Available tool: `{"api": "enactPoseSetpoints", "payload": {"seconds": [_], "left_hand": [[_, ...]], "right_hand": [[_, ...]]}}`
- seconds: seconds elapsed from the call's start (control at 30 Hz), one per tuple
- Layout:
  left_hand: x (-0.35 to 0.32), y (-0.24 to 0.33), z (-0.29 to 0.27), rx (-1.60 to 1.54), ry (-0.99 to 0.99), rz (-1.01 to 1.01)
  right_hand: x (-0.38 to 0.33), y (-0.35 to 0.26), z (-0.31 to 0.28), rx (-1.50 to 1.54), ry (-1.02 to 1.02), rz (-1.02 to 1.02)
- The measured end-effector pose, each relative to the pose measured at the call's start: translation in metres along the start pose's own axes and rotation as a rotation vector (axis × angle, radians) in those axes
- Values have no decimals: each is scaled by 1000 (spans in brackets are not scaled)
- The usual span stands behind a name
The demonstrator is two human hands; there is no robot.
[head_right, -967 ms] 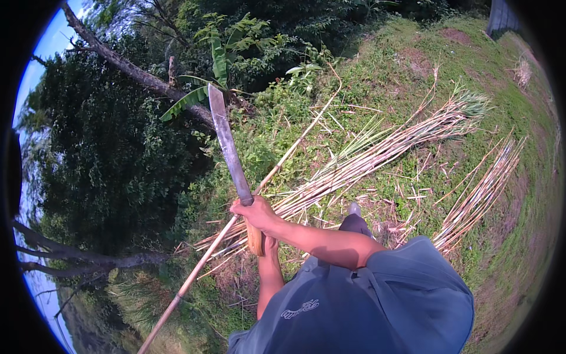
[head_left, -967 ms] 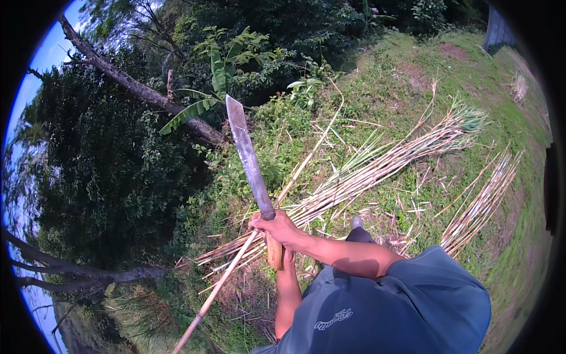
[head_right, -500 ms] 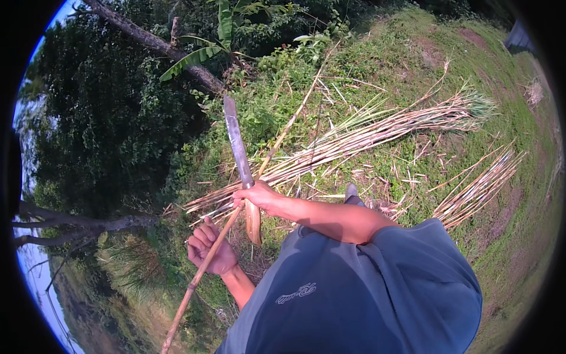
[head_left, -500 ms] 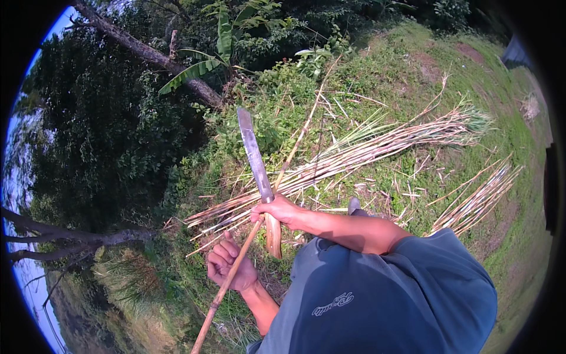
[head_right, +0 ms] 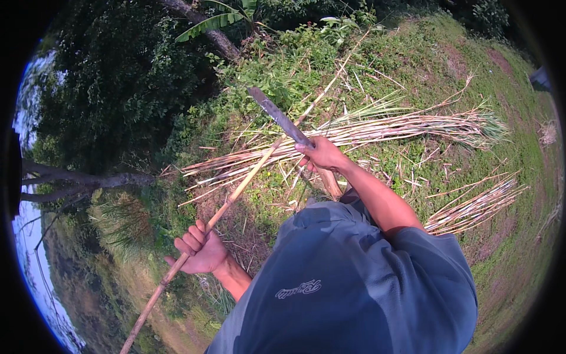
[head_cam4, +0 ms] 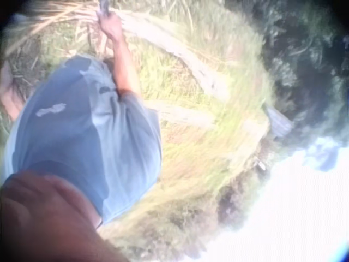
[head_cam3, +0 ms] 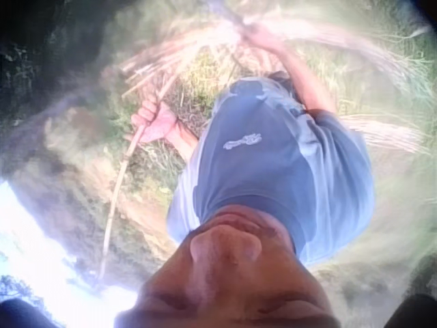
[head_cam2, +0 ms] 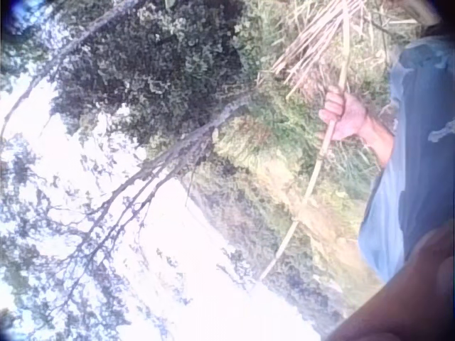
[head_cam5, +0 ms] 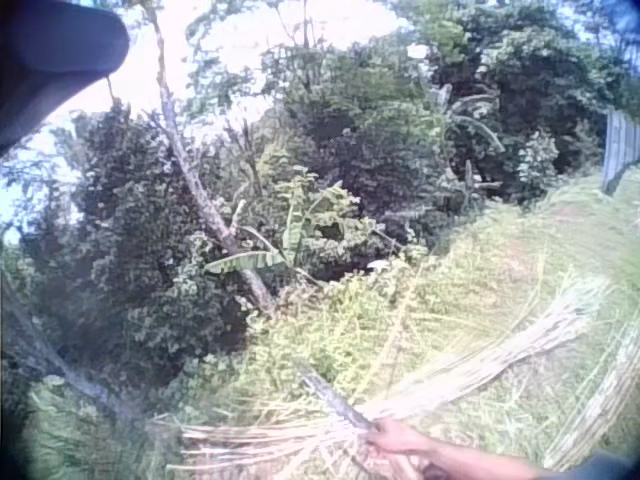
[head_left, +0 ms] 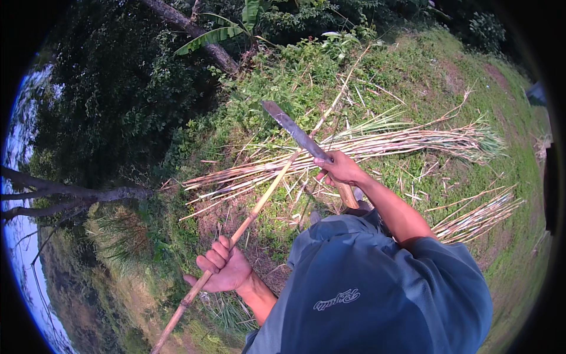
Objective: The person uses a machete to strip the outer layers and cut long bamboo poles into shorter sections. They work in an outdoor grassy area, repeatedly peeling the bamboo and chopping it, then gathering the processed pieces into a pile.
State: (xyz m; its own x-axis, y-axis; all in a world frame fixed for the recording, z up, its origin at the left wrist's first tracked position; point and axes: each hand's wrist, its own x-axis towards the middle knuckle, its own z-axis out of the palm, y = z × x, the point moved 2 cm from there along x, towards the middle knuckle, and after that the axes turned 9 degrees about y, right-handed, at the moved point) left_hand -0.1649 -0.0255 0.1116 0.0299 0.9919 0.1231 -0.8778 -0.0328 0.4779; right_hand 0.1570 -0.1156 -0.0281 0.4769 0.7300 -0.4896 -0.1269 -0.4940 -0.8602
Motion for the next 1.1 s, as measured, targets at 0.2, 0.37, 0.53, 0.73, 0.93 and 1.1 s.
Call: {"api": "enactPoseSetpoints", "payload": {"seconds": [0.2, 0.37, 0.53, 0.73, 0.93, 1.1], "left_hand": [[5, 27, 19, 51, -244, 5], [-2, 36, 33, 13, -242, 37], [-9, 33, 44, 76, -295, 79], [-14, 36, 45, 60, -325, 74], [-24, 35, 44, 64, -353, 99], [-31, 49, 42, 19, -181, 56]], "right_hand": [[14, 44, -26, 414, -251, 148], [57, 95, -29, 29, 13, 168], [36, 35, -1, -409, 220, -32], [7, -16, 17, -578, 145, -296], [44, 5, 6, -563, 324, -229], [-5, -11, 38, -559, 237, -267]]}}
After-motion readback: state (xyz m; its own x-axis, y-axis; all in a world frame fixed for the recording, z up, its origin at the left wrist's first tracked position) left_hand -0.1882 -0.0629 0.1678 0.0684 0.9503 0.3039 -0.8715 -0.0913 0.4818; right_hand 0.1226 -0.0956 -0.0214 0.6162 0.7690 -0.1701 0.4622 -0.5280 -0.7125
